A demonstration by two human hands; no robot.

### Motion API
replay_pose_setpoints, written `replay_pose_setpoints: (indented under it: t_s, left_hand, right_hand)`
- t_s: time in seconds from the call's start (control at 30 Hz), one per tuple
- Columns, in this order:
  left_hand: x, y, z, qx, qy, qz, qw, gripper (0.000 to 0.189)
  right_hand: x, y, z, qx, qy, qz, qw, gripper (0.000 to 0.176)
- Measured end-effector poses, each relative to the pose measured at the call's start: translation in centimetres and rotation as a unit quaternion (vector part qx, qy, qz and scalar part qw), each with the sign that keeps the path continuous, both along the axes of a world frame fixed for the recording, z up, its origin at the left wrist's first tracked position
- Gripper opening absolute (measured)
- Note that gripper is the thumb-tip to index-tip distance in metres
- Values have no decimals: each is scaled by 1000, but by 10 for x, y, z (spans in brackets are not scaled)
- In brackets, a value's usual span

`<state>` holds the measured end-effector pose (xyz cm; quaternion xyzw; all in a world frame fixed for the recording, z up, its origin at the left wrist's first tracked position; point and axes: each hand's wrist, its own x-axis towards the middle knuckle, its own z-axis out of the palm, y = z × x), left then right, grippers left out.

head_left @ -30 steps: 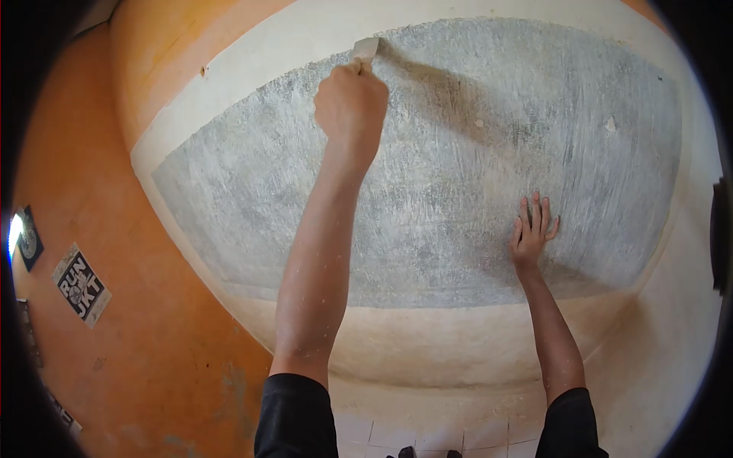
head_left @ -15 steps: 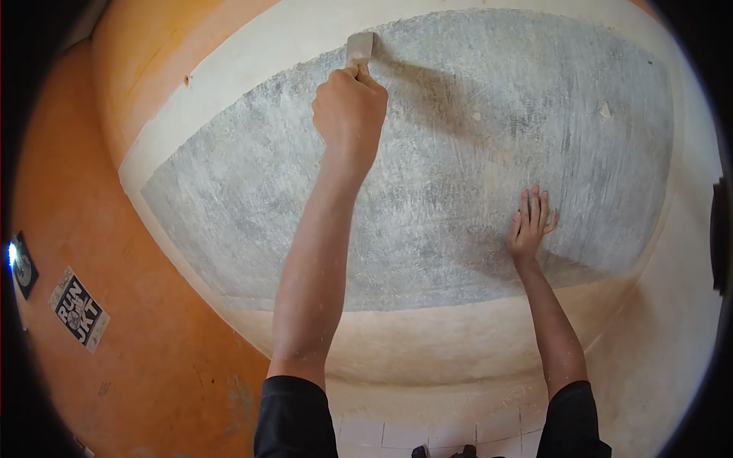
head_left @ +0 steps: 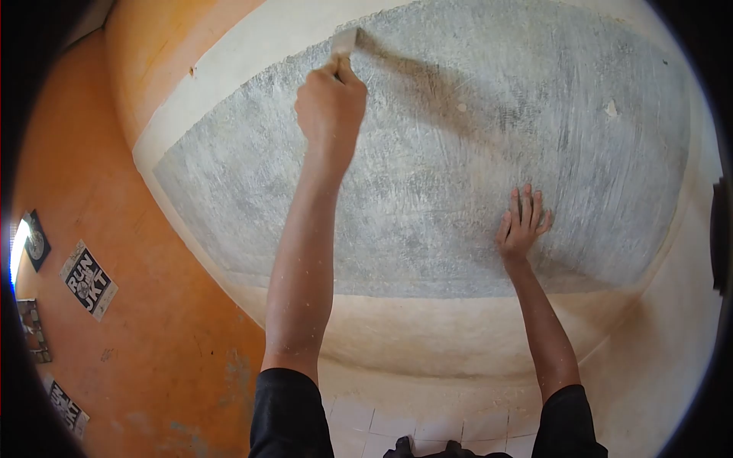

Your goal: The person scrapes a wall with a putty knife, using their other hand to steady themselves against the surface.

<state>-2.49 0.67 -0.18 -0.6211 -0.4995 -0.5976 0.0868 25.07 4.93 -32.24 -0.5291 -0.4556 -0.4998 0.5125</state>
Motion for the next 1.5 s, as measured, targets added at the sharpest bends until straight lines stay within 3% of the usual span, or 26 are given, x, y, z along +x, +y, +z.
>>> replay_pose_setpoints:
  t_s: [0.13,0.23,0.43,0.5,0.57,0.63,0.7,0.77,0.83,0.93,1.0,1.03,1.07,1.13,1.17,1.23,1.27,1.33,1.37,1.43,1.5]
  left_hand:
    - [4,18,4,121,29,56,991,35]
    - [6,20,-38,99,19,43,994,36]
    - [3,-9,-208,-90,-10,-31,995,39]
    - [13,-13,-273,-104,-60,-105,987,42]
    - [28,-6,-331,34,-26,-91,995,42]
    - [35,-3,-336,67,-29,-104,992,42]
    - [34,-8,-308,91,-27,-113,989,42]
    - [25,-4,-260,-17,-120,-161,979,42]
    - [17,-1,-218,-23,-122,-180,976,42]
    - [18,5,-235,-72,-139,-205,966,42]
    - [17,1,-291,-104,-109,-192,970,43]
    - [15,-2,-326,-86,-68,-179,978,43]
    - [12,-13,-346,-134,-119,-215,960,42]
    - [-3,-6,-347,-172,-161,-271,933,41]
    - [-14,3,-341,-184,-161,-295,924,41]
    - [-30,22,-318,-188,-158,-344,906,40]
    - [-37,26,-304,-184,-155,-352,905,39]
    - [-51,27,-282,-199,-161,-385,887,37]
    - [-56,34,-284,-199,-156,-402,880,37]
    - [-69,42,-293,-91,-77,-378,918,43]
    - [-80,44,-301,-121,-39,-361,924,46]
  right_hand:
    - [1,0,-1,-2,0,18,1000,44]
    - [-1,-6,0,-26,12,30,999,44]
    - [0,-15,-3,-68,15,54,996,45]
    - [-6,-21,-4,-90,40,65,993,46]
    - [-11,-32,-6,-112,59,69,990,46]
    - [-17,-42,-11,-183,71,84,977,50]
    - [-23,-52,-5,-220,82,78,969,51]
    - [-33,-66,4,-257,118,79,956,52]
    - [-49,-74,7,-246,156,107,951,53]
    - [-88,-85,-11,-249,205,199,926,55]
    - [-120,-85,-35,-249,261,458,813,49]
    - [-142,-79,-65,-261,326,518,747,45]
    - [-165,-71,-91,-266,385,572,674,43]
    - [-207,-63,-85,-196,460,637,587,41]
    - [-218,-57,-72,-187,455,630,601,41]
    - [-233,-42,-46,-176,491,666,532,39]
    - [-238,-31,-34,-163,486,658,552,39]
    - [-246,-17,-17,-172,385,640,642,37]
    - [-253,-15,-14,-163,386,629,654,37]
    - [-268,-11,-11,-165,432,595,658,36]
    - [-274,-7,-19,-159,425,551,701,36]
